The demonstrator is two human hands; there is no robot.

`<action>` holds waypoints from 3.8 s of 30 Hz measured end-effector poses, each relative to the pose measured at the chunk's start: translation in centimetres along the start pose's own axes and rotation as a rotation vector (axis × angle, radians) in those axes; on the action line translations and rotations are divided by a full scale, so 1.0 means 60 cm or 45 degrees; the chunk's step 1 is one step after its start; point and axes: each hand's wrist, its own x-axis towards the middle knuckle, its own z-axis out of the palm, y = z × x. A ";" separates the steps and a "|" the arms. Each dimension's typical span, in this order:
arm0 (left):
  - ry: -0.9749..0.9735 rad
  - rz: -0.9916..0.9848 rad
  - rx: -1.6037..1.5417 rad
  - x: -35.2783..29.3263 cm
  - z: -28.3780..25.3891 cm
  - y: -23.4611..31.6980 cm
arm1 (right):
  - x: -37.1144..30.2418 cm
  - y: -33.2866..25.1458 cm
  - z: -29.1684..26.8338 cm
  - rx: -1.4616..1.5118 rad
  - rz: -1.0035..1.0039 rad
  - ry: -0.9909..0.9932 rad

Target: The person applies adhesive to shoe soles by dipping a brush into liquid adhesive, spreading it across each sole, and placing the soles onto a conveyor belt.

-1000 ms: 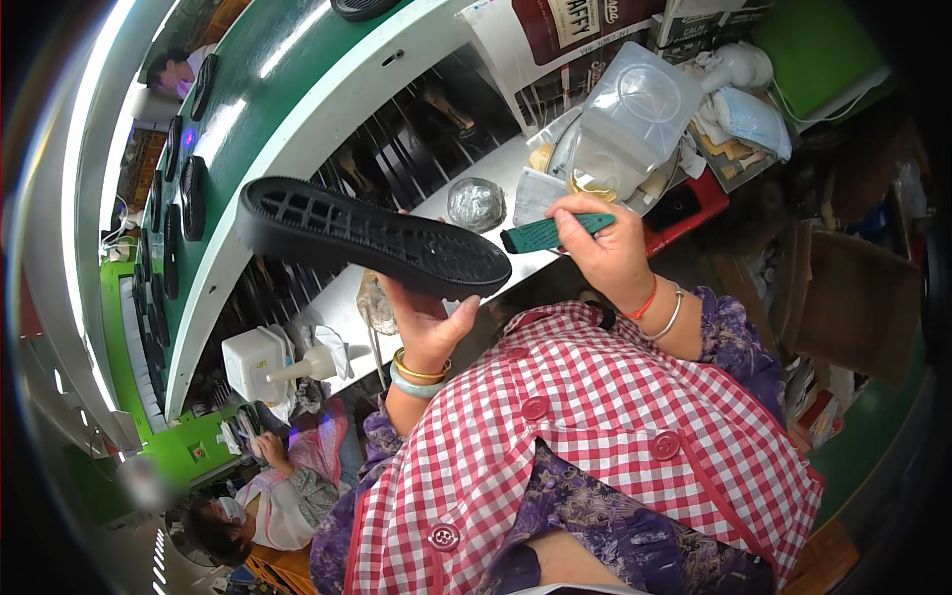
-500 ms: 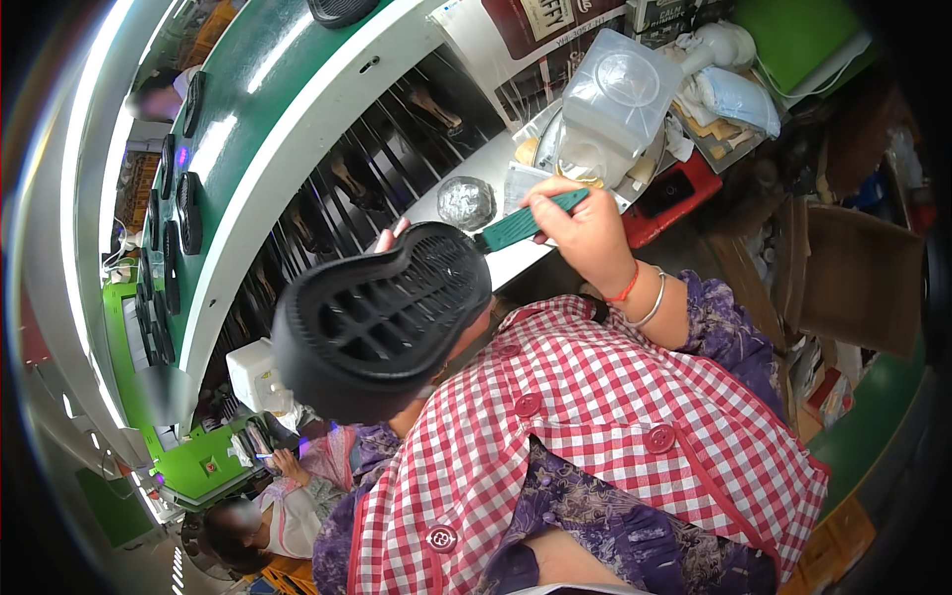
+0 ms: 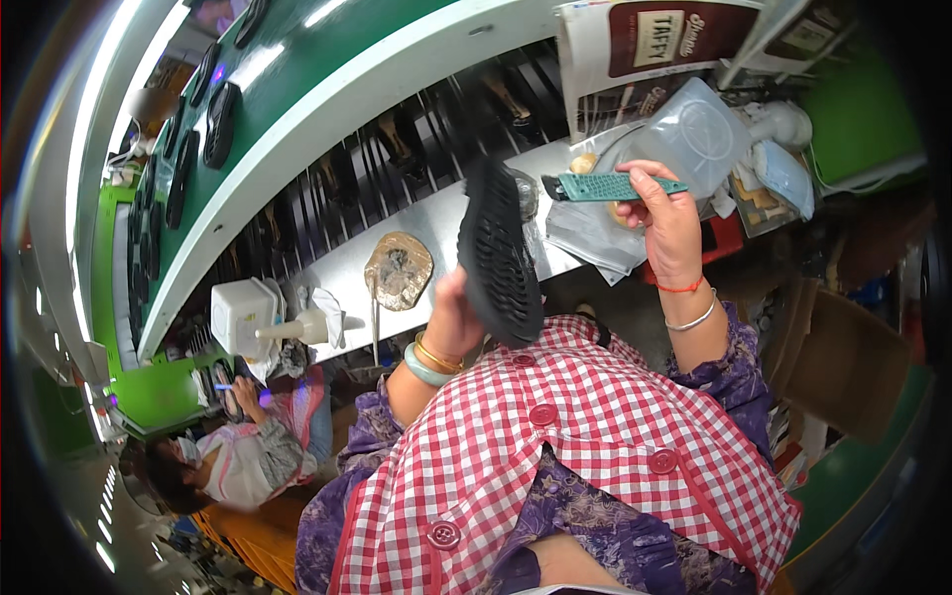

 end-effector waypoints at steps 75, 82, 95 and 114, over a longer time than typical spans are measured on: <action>0.179 -0.307 0.049 0.009 -0.043 -0.094 | 0.044 0.196 -0.025 -0.783 -0.267 0.326; 0.240 -0.355 0.131 0.013 -0.037 -0.087 | 0.039 0.194 -0.019 -0.766 -0.209 0.337; -0.046 0.040 0.721 0.009 -0.015 -0.046 | 0.003 0.067 0.053 -0.525 -0.641 0.224; 0.161 0.266 0.371 0.017 0.001 -0.011 | -0.017 0.049 0.081 -0.790 -0.854 -0.042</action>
